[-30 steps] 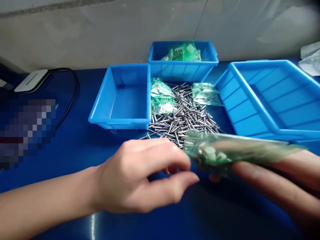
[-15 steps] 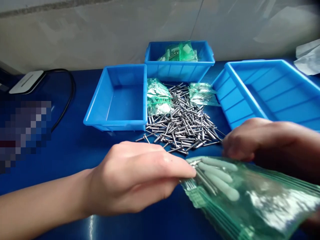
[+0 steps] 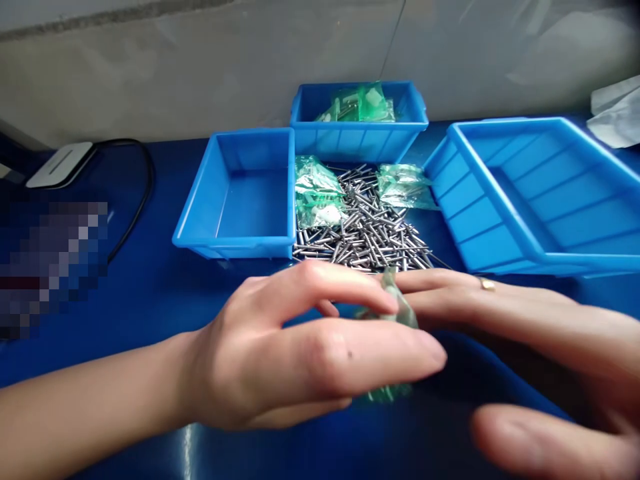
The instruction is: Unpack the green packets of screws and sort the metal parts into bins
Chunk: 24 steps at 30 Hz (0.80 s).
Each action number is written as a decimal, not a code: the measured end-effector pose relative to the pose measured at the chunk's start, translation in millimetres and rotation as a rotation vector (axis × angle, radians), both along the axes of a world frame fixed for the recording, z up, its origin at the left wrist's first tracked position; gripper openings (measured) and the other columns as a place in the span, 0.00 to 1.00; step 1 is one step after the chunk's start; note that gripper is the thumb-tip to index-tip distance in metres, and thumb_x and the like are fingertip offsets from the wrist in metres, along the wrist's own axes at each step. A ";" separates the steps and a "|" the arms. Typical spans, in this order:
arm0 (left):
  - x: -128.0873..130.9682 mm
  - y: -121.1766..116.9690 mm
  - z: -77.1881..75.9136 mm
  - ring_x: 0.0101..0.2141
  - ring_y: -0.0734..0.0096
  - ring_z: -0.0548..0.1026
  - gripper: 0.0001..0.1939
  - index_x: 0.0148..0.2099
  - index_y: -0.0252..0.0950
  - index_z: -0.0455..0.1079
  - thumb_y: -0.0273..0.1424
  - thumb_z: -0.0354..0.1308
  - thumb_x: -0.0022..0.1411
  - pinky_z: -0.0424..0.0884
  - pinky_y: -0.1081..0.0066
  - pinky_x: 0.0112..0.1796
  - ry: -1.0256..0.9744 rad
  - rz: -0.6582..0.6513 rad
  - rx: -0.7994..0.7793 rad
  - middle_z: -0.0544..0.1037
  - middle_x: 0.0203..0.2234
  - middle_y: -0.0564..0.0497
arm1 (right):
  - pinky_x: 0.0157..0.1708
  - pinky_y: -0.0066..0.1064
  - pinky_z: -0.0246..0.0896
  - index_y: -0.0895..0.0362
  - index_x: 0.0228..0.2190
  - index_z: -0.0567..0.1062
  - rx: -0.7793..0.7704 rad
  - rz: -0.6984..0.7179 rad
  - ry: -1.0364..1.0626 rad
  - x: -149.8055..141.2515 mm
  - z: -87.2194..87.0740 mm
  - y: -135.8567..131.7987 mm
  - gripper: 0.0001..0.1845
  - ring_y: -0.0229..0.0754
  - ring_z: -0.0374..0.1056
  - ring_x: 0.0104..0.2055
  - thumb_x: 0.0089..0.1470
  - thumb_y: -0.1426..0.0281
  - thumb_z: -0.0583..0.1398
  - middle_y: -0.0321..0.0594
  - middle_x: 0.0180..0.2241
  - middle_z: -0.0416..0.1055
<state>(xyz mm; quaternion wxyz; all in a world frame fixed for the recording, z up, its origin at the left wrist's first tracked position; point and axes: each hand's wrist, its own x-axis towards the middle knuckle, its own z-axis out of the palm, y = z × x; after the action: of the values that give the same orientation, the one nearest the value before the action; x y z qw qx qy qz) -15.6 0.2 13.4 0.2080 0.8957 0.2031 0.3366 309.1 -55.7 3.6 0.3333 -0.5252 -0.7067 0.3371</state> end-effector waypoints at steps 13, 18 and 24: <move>14.0 3.6 -10.6 0.51 0.58 0.98 0.13 0.68 0.49 0.90 0.31 0.78 0.88 0.97 0.65 0.60 -0.023 -0.030 0.107 0.96 0.60 0.50 | 0.50 0.32 0.91 0.23 0.79 0.81 0.083 0.281 -0.022 -5.9 -12.0 -2.9 0.25 0.47 0.92 0.46 0.89 0.52 0.66 0.33 0.62 0.94; 16.4 13.0 -13.7 0.55 0.59 0.96 0.14 0.68 0.37 0.87 0.31 0.80 0.86 0.96 0.71 0.57 -0.167 0.021 0.083 0.96 0.59 0.41 | 0.43 0.32 0.87 0.35 0.65 0.91 0.159 0.250 -0.014 -5.8 2.9 9.7 0.17 0.47 0.88 0.38 0.87 0.64 0.66 0.35 0.46 0.91; 12.2 12.8 -10.5 0.32 0.71 0.90 0.03 0.59 0.39 0.89 0.27 0.74 0.90 0.90 0.77 0.38 -0.103 -0.061 -0.108 0.97 0.42 0.51 | 0.49 0.33 0.85 0.33 0.60 0.83 0.272 0.191 -0.056 0.2 10.3 5.4 0.10 0.43 0.89 0.41 0.86 0.63 0.68 0.28 0.44 0.89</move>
<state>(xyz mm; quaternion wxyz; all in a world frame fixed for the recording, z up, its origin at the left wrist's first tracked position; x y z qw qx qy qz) -3.4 13.0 2.9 0.2763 0.8703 0.1827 0.3645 309.2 -50.3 13.9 0.3479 -0.4151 -0.8015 0.2536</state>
